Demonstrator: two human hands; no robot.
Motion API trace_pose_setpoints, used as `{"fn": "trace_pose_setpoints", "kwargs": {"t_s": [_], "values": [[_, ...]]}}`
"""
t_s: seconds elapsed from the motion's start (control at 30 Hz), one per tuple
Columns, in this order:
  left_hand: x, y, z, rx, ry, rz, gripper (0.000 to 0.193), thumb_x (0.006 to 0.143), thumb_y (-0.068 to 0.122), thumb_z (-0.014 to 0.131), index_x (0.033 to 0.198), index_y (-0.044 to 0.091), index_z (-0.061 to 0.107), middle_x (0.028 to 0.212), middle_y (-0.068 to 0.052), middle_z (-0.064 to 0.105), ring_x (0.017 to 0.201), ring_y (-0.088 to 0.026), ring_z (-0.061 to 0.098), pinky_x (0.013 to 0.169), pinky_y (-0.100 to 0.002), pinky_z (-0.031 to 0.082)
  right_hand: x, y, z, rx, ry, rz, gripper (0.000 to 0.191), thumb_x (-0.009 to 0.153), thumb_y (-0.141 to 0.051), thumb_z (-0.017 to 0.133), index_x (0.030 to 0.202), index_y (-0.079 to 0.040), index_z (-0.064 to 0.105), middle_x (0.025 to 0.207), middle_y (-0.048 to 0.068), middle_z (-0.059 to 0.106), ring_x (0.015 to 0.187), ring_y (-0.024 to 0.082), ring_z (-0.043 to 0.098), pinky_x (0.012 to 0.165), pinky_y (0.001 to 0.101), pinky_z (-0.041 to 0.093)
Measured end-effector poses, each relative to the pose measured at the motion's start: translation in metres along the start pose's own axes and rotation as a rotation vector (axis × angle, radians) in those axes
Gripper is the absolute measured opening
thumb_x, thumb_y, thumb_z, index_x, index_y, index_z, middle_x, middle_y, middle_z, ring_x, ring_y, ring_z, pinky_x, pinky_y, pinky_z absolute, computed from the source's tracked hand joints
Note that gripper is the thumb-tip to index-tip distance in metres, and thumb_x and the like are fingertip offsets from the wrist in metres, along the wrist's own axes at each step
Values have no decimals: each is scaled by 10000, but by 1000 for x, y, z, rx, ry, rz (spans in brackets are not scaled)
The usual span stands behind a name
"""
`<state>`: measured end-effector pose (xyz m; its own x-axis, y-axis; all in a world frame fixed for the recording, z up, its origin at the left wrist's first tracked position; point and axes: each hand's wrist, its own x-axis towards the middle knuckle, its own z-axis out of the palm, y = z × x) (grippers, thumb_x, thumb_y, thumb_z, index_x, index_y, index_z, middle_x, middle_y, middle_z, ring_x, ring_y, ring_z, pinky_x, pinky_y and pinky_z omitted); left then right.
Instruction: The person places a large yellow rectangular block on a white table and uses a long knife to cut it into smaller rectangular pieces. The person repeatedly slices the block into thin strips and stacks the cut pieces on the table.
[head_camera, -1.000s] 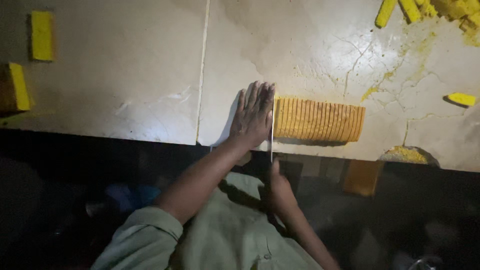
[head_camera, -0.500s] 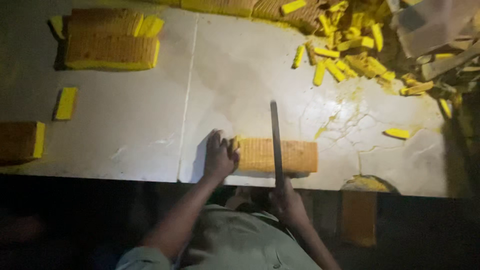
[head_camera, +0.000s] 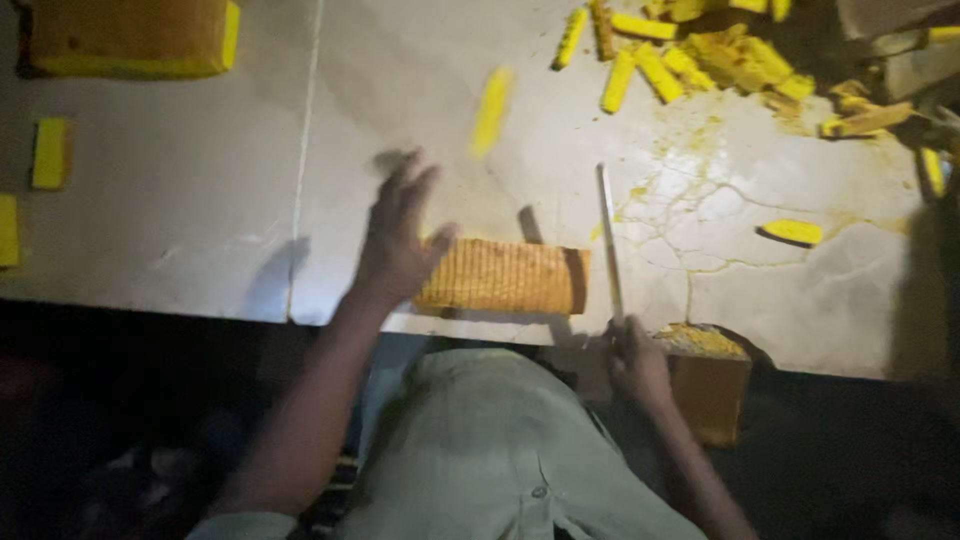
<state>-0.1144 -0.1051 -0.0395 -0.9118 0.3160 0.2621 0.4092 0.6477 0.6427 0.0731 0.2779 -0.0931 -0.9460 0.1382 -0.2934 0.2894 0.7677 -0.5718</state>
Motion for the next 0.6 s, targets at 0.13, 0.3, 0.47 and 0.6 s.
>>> {"fn": "trace_pose_setpoints", "kwargs": {"t_s": [0.13,0.3,0.47,0.6], "values": [[-45,8,7,56,-36,18,895,826,304,815,1572,101,364,1641,-246,244,1502,-462,285,1214,-576,288,51,-60,-6,-29,25,12,225,900,-115,637,1088,-33,546,922,248,696,886,472,683,707,537,538],[-114,-51,-14,81,-49,-65,930,723,216,804,1516,57,345,1572,-302,245,1435,-527,279,1129,-703,239,102,-170,26,-71,-98,169,239,962,-155,602,1176,-49,588,960,233,725,858,420,739,754,505,569],[-132,-148,-58,-19,168,-371,861,861,53,707,1616,30,295,1644,-301,266,1530,-520,304,1250,-618,323,151,-288,104,68,-186,57,276,908,-89,621,1175,-25,589,1036,158,764,957,299,769,792,437,594],[-102,-253,-118,139,272,-546,900,826,31,688,1613,50,252,1633,-323,220,1508,-549,246,1229,-644,280,211,-398,182,11,-370,100,279,964,-111,632,1222,-21,575,1096,173,735,932,276,763,793,410,599]]}}
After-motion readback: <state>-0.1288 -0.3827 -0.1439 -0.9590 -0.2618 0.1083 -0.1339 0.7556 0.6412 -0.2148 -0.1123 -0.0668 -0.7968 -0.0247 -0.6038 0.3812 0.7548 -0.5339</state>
